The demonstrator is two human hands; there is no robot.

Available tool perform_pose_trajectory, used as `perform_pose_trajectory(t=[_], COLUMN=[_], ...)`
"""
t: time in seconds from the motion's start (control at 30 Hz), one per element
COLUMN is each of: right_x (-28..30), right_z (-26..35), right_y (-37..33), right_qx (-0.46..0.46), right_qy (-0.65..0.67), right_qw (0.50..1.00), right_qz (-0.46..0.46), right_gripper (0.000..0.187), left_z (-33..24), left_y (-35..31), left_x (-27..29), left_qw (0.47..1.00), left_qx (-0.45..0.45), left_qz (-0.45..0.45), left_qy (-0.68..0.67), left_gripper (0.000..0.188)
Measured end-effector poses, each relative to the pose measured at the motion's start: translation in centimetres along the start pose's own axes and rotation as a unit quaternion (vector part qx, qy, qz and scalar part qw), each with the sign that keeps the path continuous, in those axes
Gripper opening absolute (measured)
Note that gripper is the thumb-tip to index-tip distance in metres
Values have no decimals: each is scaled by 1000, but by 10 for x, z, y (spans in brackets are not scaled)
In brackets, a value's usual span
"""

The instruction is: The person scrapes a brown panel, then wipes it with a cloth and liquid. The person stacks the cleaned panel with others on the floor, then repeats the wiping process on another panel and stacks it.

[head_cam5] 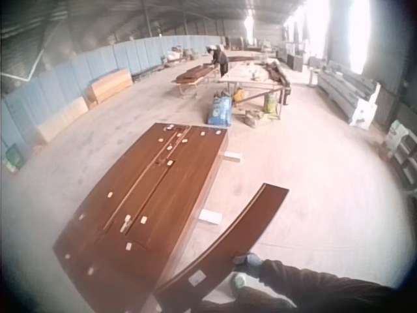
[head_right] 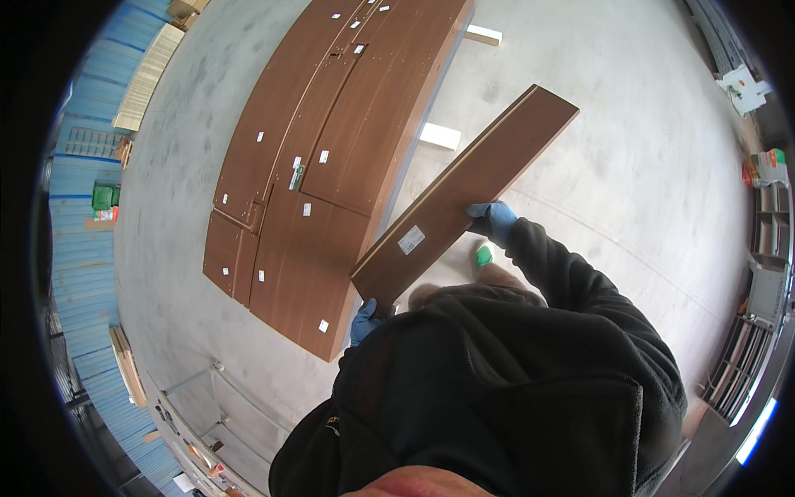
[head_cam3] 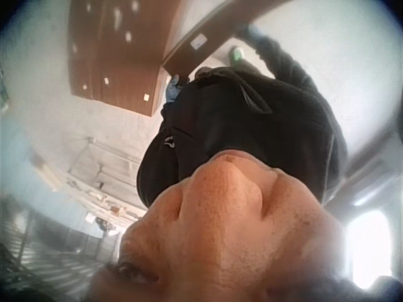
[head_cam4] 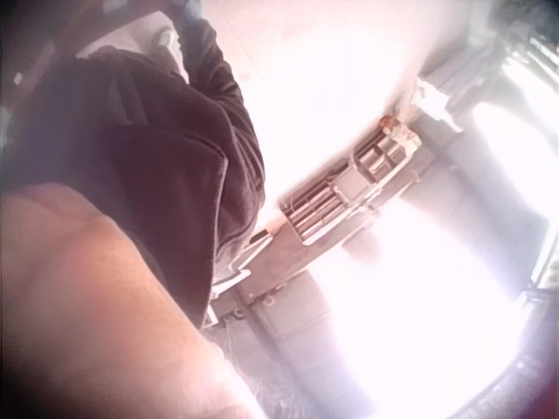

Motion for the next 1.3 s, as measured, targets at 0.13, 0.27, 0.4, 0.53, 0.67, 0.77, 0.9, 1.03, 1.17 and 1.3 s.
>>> perform_pose_trajectory(t=[0.13, 0.27, 0.4, 0.53, 0.67, 0.77, 0.9, 1.03, 1.17, 1.3], right_x=[32, 49, 71, 97, 112, 122, 155, 181, 174, 157], right_z=[80, 143, 209, 286, 363, 419, 499, 589, 650, 687], right_y=[38, 95, 169, 234, 292, 342, 427, 504, 573, 655], right_qx=[-11, -22, -44, -47, -30, -33, -91, -92, -126, -134], right_qy=[6, 26, 29, -15, 41, 63, 35, 8, -29, -43], right_qw=[1000, 999, 998, 997, 997, 996, 990, 995, 988, 986], right_qz=[4, -32, -41, -61, -58, -60, -104, -46, -79, -88], right_gripper=[44, 43, 41, 40, 38, 36, 36, 36, 25, 20], left_z=[12, -4, -27, -45, -70, -75, -64, -34, -38, -62], left_y=[54, 119, 199, 273, 330, 368, 431, 486, 533, 619], left_x=[-69, -136, -205, -292, -391, -471, -579, -695, -768, -826], left_qw=[999, 995, 991, 988, 989, 984, 958, 944, 974, 966], left_qx=[15, 6, -2, -3, -36, -79, -155, -253, -107, -41], left_qz=[-22, -6, -18, -52, -25, -50, -134, -131, -118, -65], left_qy=[-27, -101, -131, -145, -145, -150, -203, -166, -164, -245], left_gripper=[35, 33, 34, 36, 37, 49, 63, 73, 71, 57])
Point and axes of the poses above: each hand's wrist, its own y-axis towards the middle knuckle, its own x-axis out of the back of the hand, z = x × y, the point moved 1 cm from there along y, towards the middle knuckle, and after that the axes turned 3 degrees about -z, right-handed, at the moved point
